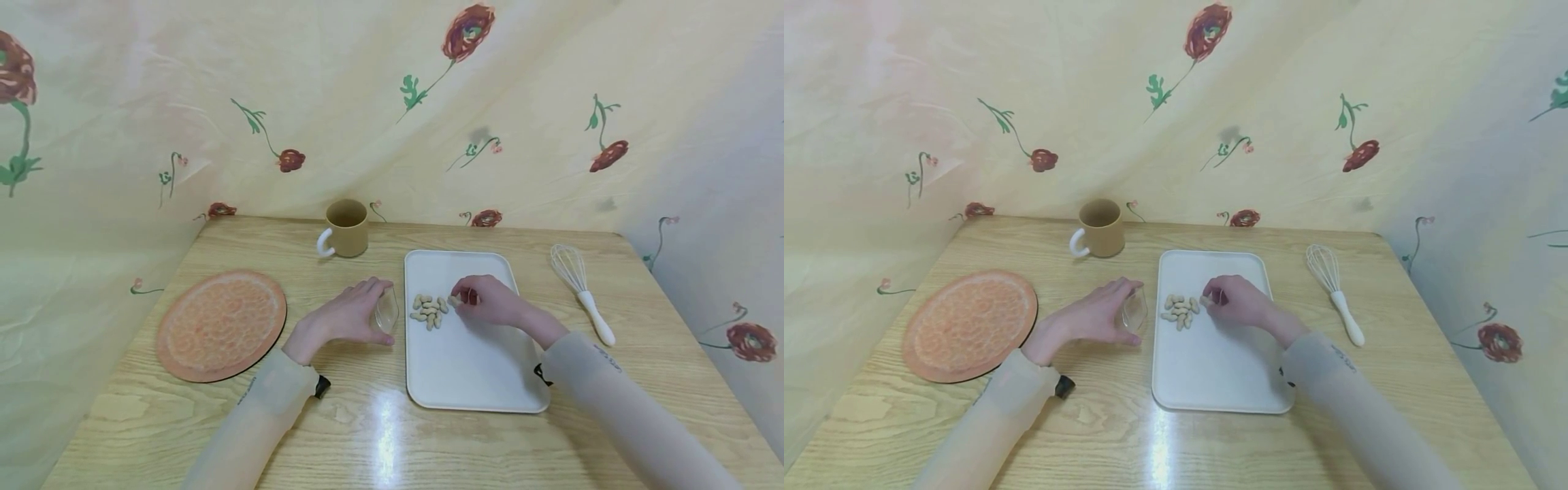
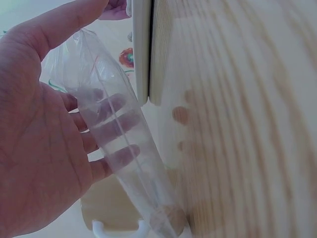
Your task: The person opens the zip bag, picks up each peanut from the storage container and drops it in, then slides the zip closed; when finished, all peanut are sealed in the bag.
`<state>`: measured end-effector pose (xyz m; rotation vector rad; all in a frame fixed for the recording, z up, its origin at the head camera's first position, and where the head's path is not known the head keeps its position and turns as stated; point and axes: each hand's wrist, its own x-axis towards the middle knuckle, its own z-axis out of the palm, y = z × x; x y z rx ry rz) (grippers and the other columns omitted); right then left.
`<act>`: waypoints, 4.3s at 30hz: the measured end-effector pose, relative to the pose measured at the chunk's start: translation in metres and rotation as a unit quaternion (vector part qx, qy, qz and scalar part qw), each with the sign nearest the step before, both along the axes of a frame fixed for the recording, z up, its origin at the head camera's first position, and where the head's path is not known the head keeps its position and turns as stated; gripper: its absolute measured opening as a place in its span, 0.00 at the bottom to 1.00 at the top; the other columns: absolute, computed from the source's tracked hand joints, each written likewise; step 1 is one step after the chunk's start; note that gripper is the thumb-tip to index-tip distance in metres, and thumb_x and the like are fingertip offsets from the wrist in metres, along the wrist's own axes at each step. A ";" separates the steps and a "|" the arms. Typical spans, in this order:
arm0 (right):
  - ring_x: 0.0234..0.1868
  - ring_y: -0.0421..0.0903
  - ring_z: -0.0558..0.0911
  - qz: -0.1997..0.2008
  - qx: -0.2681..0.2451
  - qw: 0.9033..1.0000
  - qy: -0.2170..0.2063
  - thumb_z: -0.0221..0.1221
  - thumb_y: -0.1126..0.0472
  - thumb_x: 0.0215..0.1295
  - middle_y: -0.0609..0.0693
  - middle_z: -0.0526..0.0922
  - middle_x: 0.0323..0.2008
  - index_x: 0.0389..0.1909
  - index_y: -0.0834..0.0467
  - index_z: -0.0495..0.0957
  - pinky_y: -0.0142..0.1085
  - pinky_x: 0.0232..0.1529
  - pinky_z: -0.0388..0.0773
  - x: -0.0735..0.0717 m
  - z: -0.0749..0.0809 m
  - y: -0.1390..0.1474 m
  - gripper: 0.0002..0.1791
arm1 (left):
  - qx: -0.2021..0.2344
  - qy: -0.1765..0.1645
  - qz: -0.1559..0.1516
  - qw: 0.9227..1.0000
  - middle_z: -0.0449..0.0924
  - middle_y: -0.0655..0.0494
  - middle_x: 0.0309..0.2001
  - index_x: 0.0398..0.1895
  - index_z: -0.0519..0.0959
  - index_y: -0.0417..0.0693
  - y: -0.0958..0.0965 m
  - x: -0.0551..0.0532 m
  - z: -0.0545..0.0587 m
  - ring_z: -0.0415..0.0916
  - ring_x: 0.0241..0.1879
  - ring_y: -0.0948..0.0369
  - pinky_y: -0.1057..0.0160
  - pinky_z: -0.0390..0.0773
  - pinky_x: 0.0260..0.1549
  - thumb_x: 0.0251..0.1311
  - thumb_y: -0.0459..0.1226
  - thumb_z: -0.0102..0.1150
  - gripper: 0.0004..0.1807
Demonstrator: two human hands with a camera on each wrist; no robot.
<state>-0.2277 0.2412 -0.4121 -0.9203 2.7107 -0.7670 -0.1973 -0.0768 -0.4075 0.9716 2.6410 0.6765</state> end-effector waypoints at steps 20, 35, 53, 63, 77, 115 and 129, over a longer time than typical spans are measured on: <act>0.30 0.42 0.76 0.054 -0.026 0.998 0.027 0.65 0.70 0.61 0.44 0.78 0.30 0.45 0.63 0.81 0.36 0.33 0.75 0.016 0.033 -0.043 0.11 | -0.016 0.018 0.011 1.000 0.65 0.49 0.65 0.76 0.55 0.45 0.002 0.001 0.001 0.60 0.69 0.50 0.42 0.58 0.67 0.47 0.59 0.74 0.58; 0.34 0.39 0.78 0.114 0.006 0.992 0.059 0.64 0.71 0.62 0.46 0.79 0.39 0.47 0.58 0.83 0.33 0.36 0.77 0.023 0.035 -0.086 0.13 | -0.005 0.024 0.000 1.000 0.66 0.50 0.63 0.75 0.56 0.43 0.001 0.001 0.003 0.64 0.66 0.51 0.43 0.63 0.64 0.48 0.58 0.74 0.57; 0.37 0.44 0.79 0.148 0.029 0.983 0.103 0.66 0.71 0.61 0.49 0.79 0.44 0.44 0.55 0.85 0.35 0.40 0.77 0.032 0.033 -0.104 0.12 | 0.005 0.019 -0.002 1.000 0.63 0.50 0.68 0.75 0.57 0.47 0.000 0.000 0.000 0.61 0.68 0.51 0.42 0.60 0.66 0.49 0.57 0.74 0.54; 0.34 0.41 0.78 0.138 0.022 0.985 0.101 0.66 0.71 0.61 0.48 0.79 0.45 0.45 0.56 0.84 0.34 0.38 0.78 0.032 0.033 -0.103 0.13 | 0.004 0.021 -0.002 1.000 0.64 0.51 0.66 0.75 0.56 0.48 0.000 0.000 0.000 0.63 0.65 0.53 0.42 0.62 0.64 0.49 0.58 0.74 0.55; 0.37 0.41 0.80 0.102 0.016 0.993 0.066 0.67 0.68 0.61 0.49 0.80 0.45 0.48 0.57 0.83 0.34 0.39 0.79 0.032 0.034 -0.095 0.14 | 0.004 0.021 0.002 1.000 0.66 0.50 0.64 0.75 0.56 0.43 0.001 0.000 0.001 0.64 0.65 0.53 0.41 0.62 0.64 0.47 0.57 0.75 0.57; 0.33 0.46 0.78 0.018 -0.017 0.999 -0.029 0.68 0.69 0.59 0.56 0.81 0.36 0.50 0.69 0.79 0.46 0.40 0.77 -0.005 0.013 -0.016 0.18 | -0.006 0.016 0.007 1.000 0.65 0.49 0.65 0.76 0.55 0.43 0.000 0.001 0.002 0.62 0.67 0.52 0.43 0.59 0.67 0.48 0.57 0.74 0.57; 0.32 0.45 0.75 0.022 -0.007 0.998 -0.054 0.69 0.68 0.58 0.50 0.79 0.34 0.51 0.65 0.79 0.37 0.38 0.74 -0.005 0.001 -0.016 0.19 | -0.009 0.010 0.012 1.000 0.65 0.49 0.66 0.76 0.55 0.45 0.000 0.001 0.000 0.62 0.68 0.52 0.44 0.58 0.68 0.48 0.58 0.74 0.57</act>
